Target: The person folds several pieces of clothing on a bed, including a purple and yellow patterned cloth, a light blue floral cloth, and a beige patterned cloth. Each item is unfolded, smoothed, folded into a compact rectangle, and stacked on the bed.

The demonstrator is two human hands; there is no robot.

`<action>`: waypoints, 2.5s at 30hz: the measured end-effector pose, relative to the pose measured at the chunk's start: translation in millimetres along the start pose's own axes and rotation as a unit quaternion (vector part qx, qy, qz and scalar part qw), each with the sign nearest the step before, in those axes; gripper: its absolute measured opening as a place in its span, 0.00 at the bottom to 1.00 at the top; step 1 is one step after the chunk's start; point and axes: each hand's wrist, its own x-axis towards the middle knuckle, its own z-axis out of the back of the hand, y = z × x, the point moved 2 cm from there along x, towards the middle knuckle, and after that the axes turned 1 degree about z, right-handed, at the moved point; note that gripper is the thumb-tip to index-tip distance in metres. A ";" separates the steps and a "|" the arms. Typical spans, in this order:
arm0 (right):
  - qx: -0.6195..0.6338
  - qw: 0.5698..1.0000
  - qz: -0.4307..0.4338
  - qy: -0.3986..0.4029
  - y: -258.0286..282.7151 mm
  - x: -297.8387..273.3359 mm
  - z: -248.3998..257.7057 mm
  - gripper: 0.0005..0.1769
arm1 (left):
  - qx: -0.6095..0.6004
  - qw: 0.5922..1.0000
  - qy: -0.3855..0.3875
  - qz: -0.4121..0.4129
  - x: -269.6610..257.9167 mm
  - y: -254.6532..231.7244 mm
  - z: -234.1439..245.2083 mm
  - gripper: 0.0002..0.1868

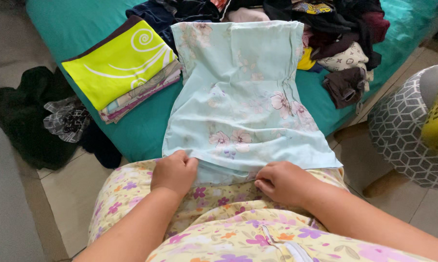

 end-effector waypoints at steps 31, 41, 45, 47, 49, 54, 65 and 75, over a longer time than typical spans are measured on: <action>-0.147 0.927 -0.344 0.001 -122.7 31.2 5.8 0.25 | 0.152 0.984 0.088 -0.043 43.7 -22.6 -44.8 0.45; -0.138 0.901 -0.411 0.014 -110.3 30.0 28.0 0.22 | 0.109 0.985 0.112 0.075 28.8 -26.5 -29.7 0.41; -0.120 0.904 -0.411 0.005 -110.9 30.8 30.6 0.22 | 0.142 0.980 0.135 -0.024 18.7 -7.3 -37.0 0.36; -0.093 0.927 -0.359 -0.051 -107.9 26.8 31.5 0.22 | 0.120 0.980 0.146 -0.066 15.8 3.4 -41.4 0.34; -0.109 0.933 -0.336 -0.068 -103.6 21.2 30.9 0.22 | 0.070 0.979 0.175 -0.077 13.3 10.7 -45.1 0.34; -0.112 0.941 -0.314 -0.055 -76.9 16.3 39.3 0.22 | 0.147 0.975 0.084 -0.141 10.6 1.3 -36.5 0.33; -0.007 0.962 -0.251 -0.104 -7.1 19.7 75.9 0.23 | 0.120 0.990 0.067 -0.043 43.2 -34.7 -26.4 0.43; -0.105 0.932 -0.341 0.057 -48.3 15.0 51.2 0.33 | 0.085 0.987 0.129 0.037 50.8 -12.8 -41.3 0.32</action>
